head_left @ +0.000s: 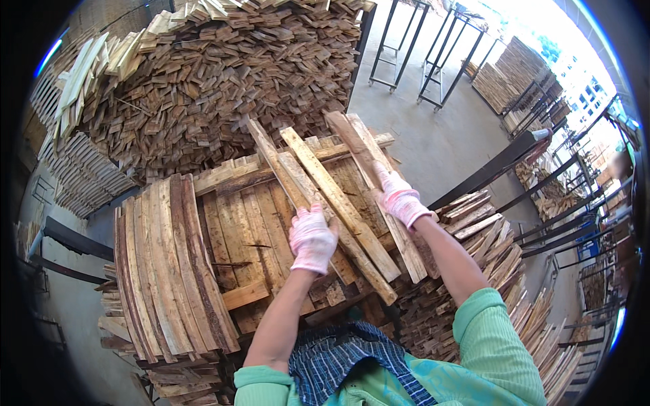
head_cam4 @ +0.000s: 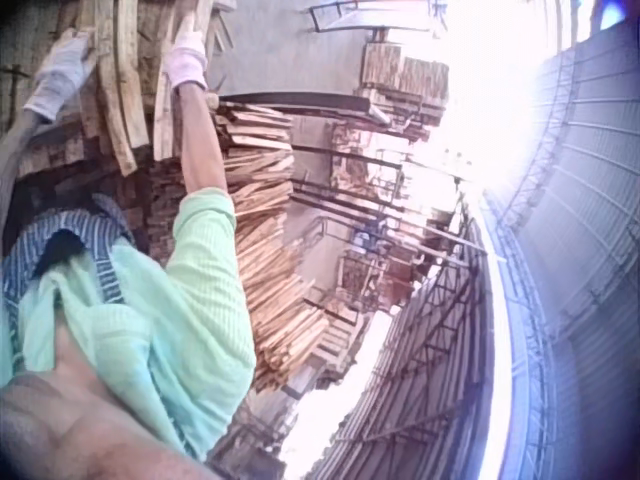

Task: The person stacks wooden planks by hand onto a large pile, aligning individual pieces to form a neat stack.

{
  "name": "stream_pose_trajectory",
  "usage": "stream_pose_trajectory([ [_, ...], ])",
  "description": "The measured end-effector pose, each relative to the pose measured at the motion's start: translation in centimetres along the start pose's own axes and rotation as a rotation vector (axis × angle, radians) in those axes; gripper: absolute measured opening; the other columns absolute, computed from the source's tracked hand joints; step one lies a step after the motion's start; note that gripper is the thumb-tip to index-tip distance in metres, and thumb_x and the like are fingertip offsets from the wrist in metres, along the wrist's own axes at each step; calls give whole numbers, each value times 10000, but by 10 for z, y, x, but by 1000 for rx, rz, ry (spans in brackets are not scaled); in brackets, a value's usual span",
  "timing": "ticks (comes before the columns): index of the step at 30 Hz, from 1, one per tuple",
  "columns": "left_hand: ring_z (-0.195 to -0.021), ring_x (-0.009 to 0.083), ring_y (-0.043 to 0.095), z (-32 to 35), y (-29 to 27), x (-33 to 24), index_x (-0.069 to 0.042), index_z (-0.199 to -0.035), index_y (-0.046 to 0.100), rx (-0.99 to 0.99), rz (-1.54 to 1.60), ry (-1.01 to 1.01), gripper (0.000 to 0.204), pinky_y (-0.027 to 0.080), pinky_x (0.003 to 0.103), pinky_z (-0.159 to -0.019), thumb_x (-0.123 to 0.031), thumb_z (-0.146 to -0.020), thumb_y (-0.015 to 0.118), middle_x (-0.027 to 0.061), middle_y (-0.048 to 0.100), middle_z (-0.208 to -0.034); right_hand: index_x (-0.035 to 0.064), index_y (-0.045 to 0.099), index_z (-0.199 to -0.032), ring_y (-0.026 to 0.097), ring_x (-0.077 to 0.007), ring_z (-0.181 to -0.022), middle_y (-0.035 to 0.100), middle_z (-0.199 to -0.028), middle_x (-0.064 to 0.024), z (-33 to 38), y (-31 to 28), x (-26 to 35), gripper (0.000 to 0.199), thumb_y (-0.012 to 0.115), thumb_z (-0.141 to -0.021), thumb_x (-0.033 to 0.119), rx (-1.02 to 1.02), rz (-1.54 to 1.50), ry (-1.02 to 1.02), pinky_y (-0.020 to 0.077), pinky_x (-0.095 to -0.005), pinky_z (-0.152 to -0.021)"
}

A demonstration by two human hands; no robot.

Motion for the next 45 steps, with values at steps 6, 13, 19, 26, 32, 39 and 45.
stream_pose_trajectory([
  [6,-1173,432,563,-21,36,-46,-115,-1376,528,202,-193,-140,539,464,562,-945,-401,-930,630,278,545,-1293,154,215,-1586,577,-414,-1232,511,-1392,-305,0,30,54,728,561,-953,245,242,-264,171,456,-490,-1047],
  [13,-1090,435,621,-22,48,-48,-117,-1589,206,102,117,-353,650,511,510,-916,-269,-1030,500,314,532,-1273,183,246,-1580,535,-476,-1259,436,-1452,-306,-12,77,41,642,485,-987,241,161,-297,155,449,-514,-1048],
  [19,-1022,350,681,-38,59,-27,-9,-1515,316,79,554,-416,820,544,416,-875,-142,-821,730,291,615,-1223,-12,345,-1512,468,-326,-1390,472,-1498,-250,-22,63,32,739,647,-908,286,199,-798,-73,367,-345,-1145],
  [26,-824,181,655,-30,16,29,2,-1424,477,-106,1438,-457,583,565,280,-740,25,-873,667,103,680,-1035,19,214,-1577,458,-274,-1370,445,-1508,-222,11,24,69,998,802,-851,368,227,-1147,52,376,-352,-1134],
  [32,-1112,197,606,-18,-42,89,-56,-1465,466,-79,1681,-367,536,516,327,-952,-42,-945,590,107,622,-1280,55,81,-1610,393,-286,-1421,346,-1569,-221,29,63,190,1013,760,-872,198,250,-1019,-203,336,-348,-1161],
  [39,-931,163,632,33,-155,187,-55,-1558,311,-119,1461,-375,838,498,352,-921,-314,-891,746,131,618,-1213,63,111,-1606,539,-237,-1252,481,-1469,-190,35,101,286,979,758,-886,208,292,-1123,-63,445,-323,-1061],
  [45,-1132,264,585,121,-249,424,-133,-1504,442,-350,287,-555,616,454,350,-1041,-340,-956,631,171,539,-1341,216,-64,-1617,502,-476,-1307,221,-1579,-353,30,155,323,922,574,-966,356,391,-254,108,417,-467,-1098],
])
Point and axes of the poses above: each hand's wrist, its own z-axis away from the middle knuckle, its own y-axis out of the palm, x = y × z, the point moved 4 cm from there along -z, towards the middle knuckle
